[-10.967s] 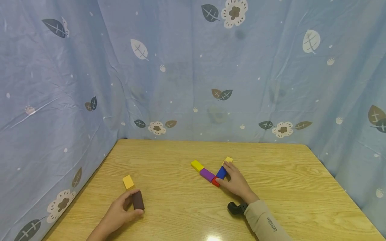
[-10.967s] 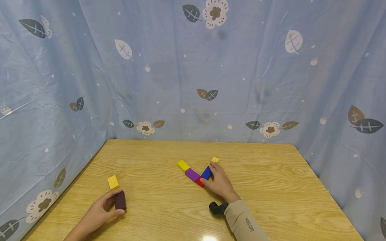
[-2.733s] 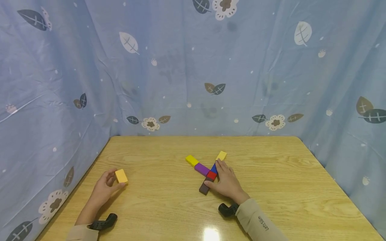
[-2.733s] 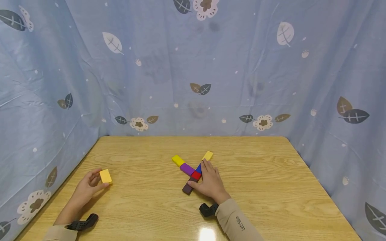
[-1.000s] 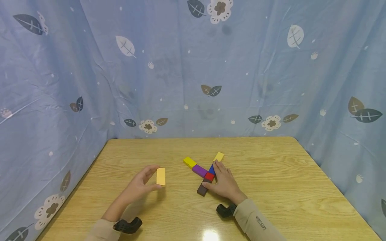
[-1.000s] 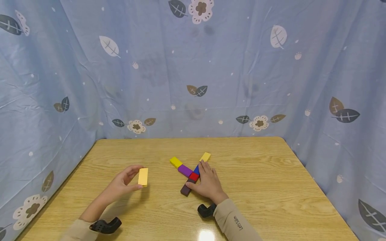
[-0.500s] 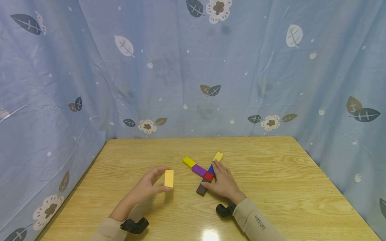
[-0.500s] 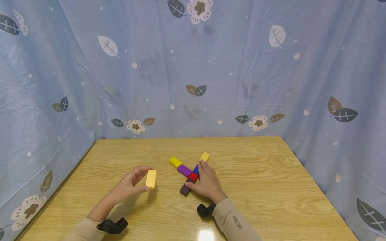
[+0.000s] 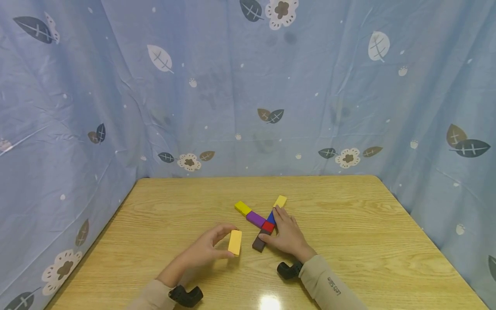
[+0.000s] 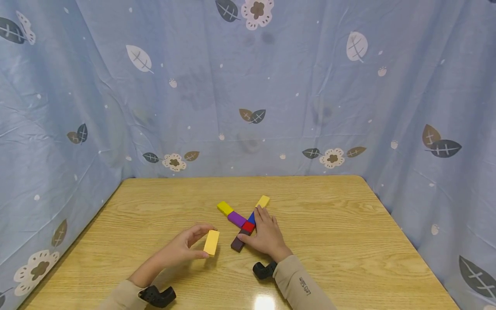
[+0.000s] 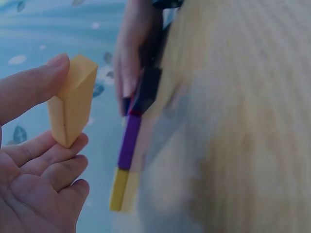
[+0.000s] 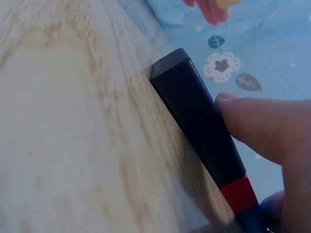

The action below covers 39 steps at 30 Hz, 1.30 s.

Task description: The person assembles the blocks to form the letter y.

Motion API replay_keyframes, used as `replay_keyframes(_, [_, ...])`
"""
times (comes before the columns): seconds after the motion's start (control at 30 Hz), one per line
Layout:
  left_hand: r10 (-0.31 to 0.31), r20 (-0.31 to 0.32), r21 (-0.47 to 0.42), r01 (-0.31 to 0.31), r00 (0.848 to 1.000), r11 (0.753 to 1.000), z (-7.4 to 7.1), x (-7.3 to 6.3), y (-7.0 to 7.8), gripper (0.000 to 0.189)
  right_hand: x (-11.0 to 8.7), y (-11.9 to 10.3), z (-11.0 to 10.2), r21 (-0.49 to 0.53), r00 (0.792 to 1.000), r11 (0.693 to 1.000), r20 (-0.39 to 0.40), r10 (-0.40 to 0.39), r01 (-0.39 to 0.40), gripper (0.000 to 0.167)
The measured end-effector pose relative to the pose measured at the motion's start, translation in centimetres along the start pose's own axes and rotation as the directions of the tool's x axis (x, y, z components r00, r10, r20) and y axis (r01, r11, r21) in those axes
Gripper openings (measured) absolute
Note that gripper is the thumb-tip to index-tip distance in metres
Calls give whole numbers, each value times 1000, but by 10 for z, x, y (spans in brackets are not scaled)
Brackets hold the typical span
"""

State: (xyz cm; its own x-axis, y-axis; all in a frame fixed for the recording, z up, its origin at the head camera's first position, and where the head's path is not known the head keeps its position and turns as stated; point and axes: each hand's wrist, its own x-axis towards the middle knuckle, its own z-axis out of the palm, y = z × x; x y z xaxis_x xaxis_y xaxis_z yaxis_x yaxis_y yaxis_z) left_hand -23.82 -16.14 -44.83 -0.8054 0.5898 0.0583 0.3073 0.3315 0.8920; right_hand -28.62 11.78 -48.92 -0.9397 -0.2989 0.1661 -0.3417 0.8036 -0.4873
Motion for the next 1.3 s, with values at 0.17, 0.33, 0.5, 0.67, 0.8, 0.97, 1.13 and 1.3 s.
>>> replay_keyframes(0.17, [-27,52,-16,28,998,999,11,5,-2,71,1,1,0,-1,1000,1000,0,4,-4,102])
replay_keyframes(0.33, [-17,93,-14,18,996,1000,20,8,-5,70,0,1,1,-5,1000,1000,-1,4,-4,102])
replay_keyframes(0.5, [-17,111,14,15,994,1000,27,8,-3,70,1,2,1,-8,1000,1000,-5,3,-3,102])
replay_keyframes(0.67, [-16,130,35,12,991,999,31,9,-4,69,0,1,0,-7,1000,1000,-8,-4,4,101])
replay_keyframes(0.8, [-42,130,64,34,991,997,34,8,-6,68,0,0,-2,-2,1000,1000,-5,-4,4,101])
replay_keyframes(0.97, [-56,134,116,40,989,992,35,7,-7,68,0,0,-2,2,1000,1000,-4,-7,7,101])
replay_keyframes(1.13, [-56,142,192,28,988,981,36,8,-8,70,1,2,0,-11,1000,1000,-5,-6,6,101])
replay_keyframes(1.3, [-72,139,265,33,988,964,38,8,-7,71,1,2,1,-6,1000,1000,-10,-6,6,101])
